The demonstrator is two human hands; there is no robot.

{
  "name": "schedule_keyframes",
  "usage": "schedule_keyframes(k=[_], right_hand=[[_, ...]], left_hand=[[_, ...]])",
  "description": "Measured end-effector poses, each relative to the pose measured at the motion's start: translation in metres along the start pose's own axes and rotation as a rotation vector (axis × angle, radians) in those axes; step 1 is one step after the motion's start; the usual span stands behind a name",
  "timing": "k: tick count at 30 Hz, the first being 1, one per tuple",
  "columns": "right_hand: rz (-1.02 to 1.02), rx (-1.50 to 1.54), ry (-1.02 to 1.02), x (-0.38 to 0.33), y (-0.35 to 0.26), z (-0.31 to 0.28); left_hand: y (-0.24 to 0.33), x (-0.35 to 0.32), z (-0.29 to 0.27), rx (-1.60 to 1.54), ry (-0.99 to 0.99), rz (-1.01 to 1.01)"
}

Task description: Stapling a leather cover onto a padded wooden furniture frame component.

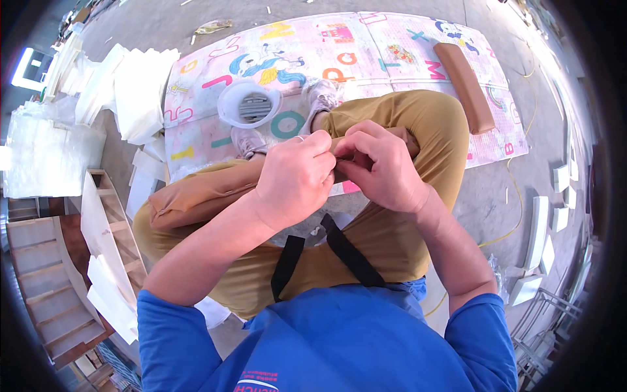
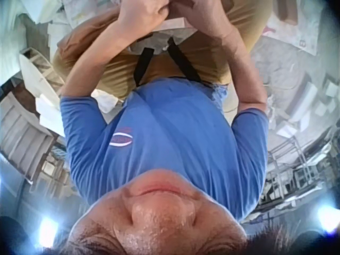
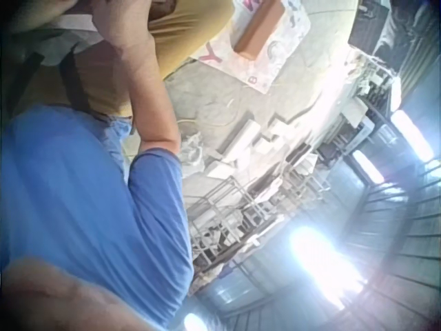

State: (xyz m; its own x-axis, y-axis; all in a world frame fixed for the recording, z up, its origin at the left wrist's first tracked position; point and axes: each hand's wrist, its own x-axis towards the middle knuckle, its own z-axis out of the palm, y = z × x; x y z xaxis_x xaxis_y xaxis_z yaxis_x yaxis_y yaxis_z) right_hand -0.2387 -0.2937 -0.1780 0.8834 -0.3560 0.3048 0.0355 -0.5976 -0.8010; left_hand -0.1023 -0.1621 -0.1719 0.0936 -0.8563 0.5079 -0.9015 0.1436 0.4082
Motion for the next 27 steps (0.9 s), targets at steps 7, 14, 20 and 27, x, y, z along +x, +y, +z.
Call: schedule_keyframes(k=[7, 14, 20, 27], right_hand=[[0.010, -0.053, -0.027, 0.009, 0.000, 0.003], [-0.199, -0.215, 0.165, -0.001, 0.006, 0.021], [-0.335, -0.246, 0.157, -0.006, 0.017, 0.018], [-0.273, -0.134, -0.030, 0.002, 0.013, 0.003]], left_hand=[[-0.001, 0.003, -0.009, -0.018, -0.042, -0.163], [-0.001, -0.004, -0.009, 0.015, -0.023, -0.108], [0.004, 0.000, -0.016, -0.055, -0.067, -0.155], [-0.003, -0.011, -0.018, 0.036, -0.064, -0.079]])
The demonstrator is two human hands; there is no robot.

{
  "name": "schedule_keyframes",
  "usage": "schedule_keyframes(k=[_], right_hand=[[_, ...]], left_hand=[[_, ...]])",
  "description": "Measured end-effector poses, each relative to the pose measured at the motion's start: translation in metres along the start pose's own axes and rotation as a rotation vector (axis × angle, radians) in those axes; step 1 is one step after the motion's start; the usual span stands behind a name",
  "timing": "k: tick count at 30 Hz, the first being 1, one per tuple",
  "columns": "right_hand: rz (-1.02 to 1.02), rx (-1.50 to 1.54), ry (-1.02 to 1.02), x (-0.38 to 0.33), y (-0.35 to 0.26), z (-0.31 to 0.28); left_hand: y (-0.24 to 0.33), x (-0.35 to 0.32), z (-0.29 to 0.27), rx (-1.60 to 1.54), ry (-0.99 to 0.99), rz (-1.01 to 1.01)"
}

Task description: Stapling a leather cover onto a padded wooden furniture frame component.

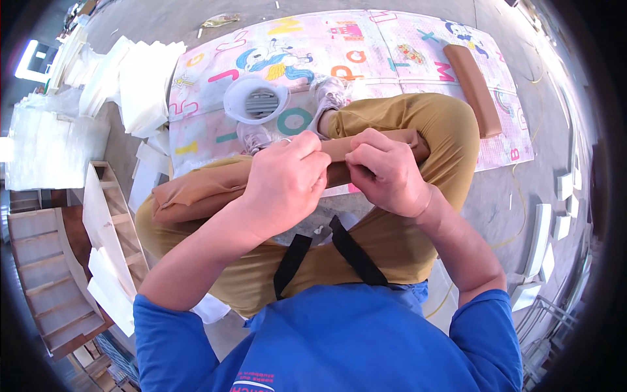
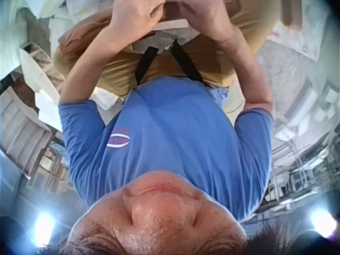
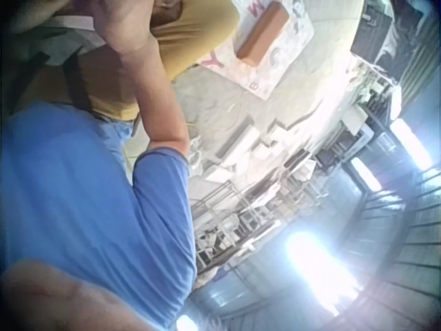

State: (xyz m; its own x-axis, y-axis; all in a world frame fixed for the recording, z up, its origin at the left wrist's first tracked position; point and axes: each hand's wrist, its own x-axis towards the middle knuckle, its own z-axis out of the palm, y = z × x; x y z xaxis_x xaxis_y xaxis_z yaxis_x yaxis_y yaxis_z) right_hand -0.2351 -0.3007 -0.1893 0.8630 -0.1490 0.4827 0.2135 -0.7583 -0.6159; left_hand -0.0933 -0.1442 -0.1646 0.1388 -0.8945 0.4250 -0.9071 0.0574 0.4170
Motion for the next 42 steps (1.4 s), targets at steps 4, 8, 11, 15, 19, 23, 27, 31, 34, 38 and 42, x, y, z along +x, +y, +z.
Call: schedule_keyframes(k=[4, 8, 11, 15, 19, 23, 27, 31, 34, 38, 42], right_hand=[[0.027, 0.033, 0.003, 0.006, -0.009, 0.001], [0.015, 0.037, -0.036, 0.003, -0.007, 0.002], [-0.036, 0.042, -0.021, -0.006, -0.006, 0.004], [-0.079, 0.015, -0.037, -0.007, -0.001, 0.000], [-0.074, 0.023, -0.091, -0.003, -0.002, -0.005], [-0.072, 0.019, -0.069, -0.006, -0.002, -0.005], [-0.058, -0.067, -0.091, -0.016, -0.012, -0.009], [-0.022, -0.109, -0.055, -0.031, -0.019, -0.008], [0.122, -0.040, 0.022, -0.041, -0.031, -0.017], [0.314, -0.024, 0.156, -0.046, -0.040, -0.029], [0.259, -0.007, 0.139, -0.031, -0.043, -0.014]], left_hand=[[-0.001, -0.007, -0.002, 0.030, -0.040, 0.075], [0.000, -0.010, -0.003, 0.063, -0.057, 0.127], [0.005, -0.008, -0.011, 0.069, -0.191, 0.131], [-0.031, 0.029, -0.040, -0.347, -0.584, 0.079], [-0.070, 0.071, -0.022, -0.356, -0.844, -0.398], [-0.070, 0.054, 0.016, -0.532, -0.858, -0.215], [-0.063, 0.049, 0.015, -0.882, -1.000, -0.229], [-0.060, 0.047, 0.014, -0.695, -0.959, 0.010], [-0.056, 0.050, 0.007, -0.669, -0.994, -0.020], [-0.054, 0.047, 0.005, -0.647, -0.982, -0.008], [-0.054, 0.047, 0.006, -0.636, -0.973, 0.015]])
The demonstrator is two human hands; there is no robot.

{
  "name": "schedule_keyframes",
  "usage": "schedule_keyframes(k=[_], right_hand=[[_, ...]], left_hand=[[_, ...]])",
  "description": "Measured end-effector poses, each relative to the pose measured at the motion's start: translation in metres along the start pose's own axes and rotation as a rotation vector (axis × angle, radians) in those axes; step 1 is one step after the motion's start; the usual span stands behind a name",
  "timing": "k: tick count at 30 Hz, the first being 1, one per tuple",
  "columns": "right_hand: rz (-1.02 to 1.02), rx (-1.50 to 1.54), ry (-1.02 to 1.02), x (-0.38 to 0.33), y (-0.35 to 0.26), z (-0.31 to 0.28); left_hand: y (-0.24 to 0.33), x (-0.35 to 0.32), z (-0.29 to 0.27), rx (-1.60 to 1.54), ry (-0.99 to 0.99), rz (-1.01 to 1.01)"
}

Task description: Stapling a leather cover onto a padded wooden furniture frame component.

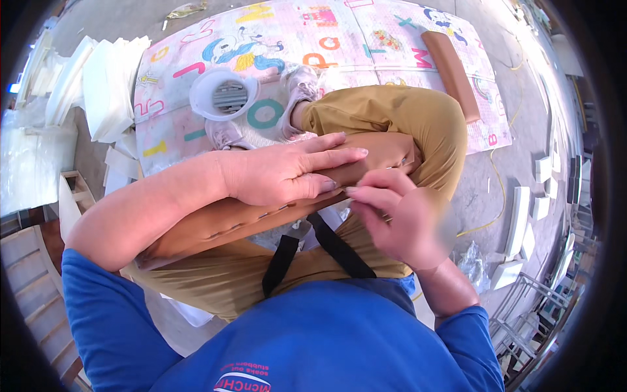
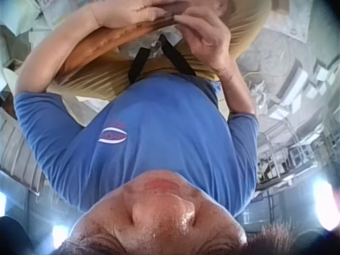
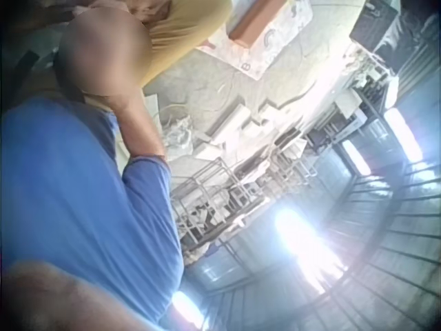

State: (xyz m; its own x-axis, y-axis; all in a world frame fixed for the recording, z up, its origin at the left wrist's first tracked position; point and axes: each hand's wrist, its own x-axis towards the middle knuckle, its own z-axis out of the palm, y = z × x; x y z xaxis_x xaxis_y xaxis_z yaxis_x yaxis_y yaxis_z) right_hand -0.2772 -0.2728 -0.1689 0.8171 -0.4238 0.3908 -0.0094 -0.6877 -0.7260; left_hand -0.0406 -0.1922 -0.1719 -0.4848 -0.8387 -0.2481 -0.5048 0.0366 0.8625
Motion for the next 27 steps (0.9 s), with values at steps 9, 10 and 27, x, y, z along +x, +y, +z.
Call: schedule_keyframes(k=[9, 10, 27], right_hand=[[-0.243, -0.139, -0.025, 0.012, 0.006, 0.019], [-0.246, -0.141, -0.022, 0.011, 0.008, 0.021], [-0.208, -0.145, 0.052, -0.004, 0.012, 0.024]], left_hand=[[-0.013, 0.000, 0.010, -0.097, 0.093, 0.088], [-0.014, -0.002, 0.012, -0.142, 0.110, 0.073], [-0.001, -0.014, 0.012, -0.153, 0.098, -0.223]])
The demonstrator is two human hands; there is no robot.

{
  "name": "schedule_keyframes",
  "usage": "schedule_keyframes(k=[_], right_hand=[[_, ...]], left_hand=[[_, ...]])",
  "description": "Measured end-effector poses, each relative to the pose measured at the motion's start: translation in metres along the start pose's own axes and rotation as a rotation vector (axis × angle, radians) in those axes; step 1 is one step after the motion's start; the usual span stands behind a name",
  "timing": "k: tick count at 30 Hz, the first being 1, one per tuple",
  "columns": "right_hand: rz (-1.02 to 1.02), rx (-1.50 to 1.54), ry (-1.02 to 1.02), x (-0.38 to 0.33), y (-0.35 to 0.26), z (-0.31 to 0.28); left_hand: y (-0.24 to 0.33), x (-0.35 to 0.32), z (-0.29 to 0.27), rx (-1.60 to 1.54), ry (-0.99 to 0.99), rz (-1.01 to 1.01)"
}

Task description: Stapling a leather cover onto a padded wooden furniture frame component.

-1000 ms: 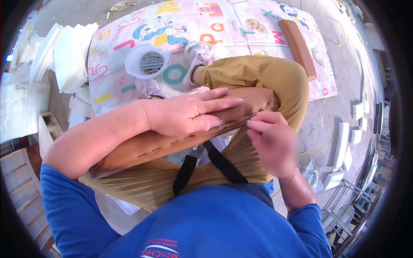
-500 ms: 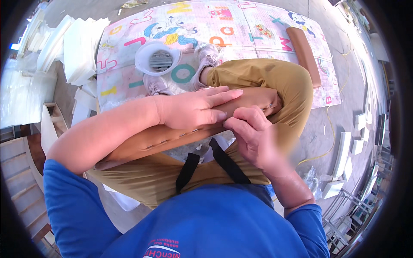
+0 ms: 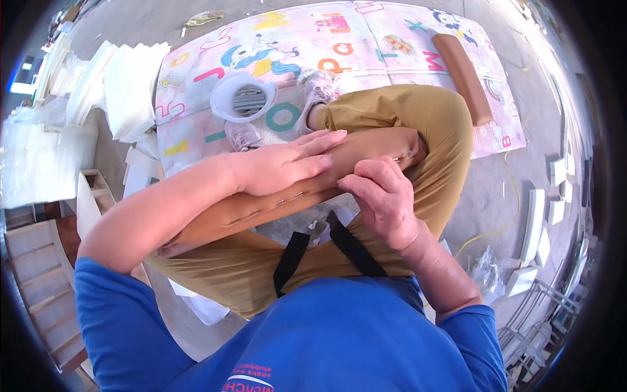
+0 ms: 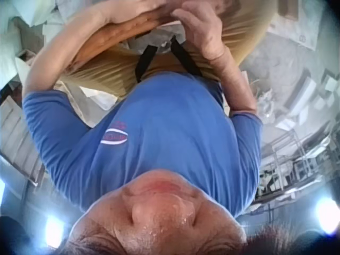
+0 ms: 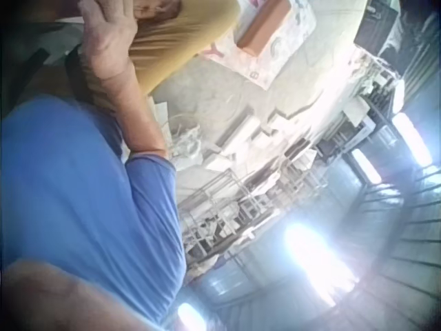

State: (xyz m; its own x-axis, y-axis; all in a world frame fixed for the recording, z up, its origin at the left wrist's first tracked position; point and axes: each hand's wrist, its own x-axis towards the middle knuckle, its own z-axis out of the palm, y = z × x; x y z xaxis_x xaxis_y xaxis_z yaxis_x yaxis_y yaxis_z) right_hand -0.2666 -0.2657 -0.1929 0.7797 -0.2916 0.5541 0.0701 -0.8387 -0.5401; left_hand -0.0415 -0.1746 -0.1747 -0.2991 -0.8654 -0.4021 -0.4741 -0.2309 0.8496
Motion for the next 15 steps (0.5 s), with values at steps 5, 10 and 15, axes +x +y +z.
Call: schedule_keyframes(k=[5, 10, 15], right_hand=[[0.156, 0.132, 0.042, -0.029, -0.013, -0.033], [1.000, -0.040, 0.419, -0.174, 0.041, -0.094], [1.061, -0.144, 0.011, -0.448, 0.103, -0.027]], left_hand=[[0.014, -0.008, 0.005, 0.131, 0.006, 0.103], [0.023, -0.015, 0.007, 0.184, 0.021, 0.116], [0.018, -0.002, 0.006, 0.197, 0.006, 0.189]])
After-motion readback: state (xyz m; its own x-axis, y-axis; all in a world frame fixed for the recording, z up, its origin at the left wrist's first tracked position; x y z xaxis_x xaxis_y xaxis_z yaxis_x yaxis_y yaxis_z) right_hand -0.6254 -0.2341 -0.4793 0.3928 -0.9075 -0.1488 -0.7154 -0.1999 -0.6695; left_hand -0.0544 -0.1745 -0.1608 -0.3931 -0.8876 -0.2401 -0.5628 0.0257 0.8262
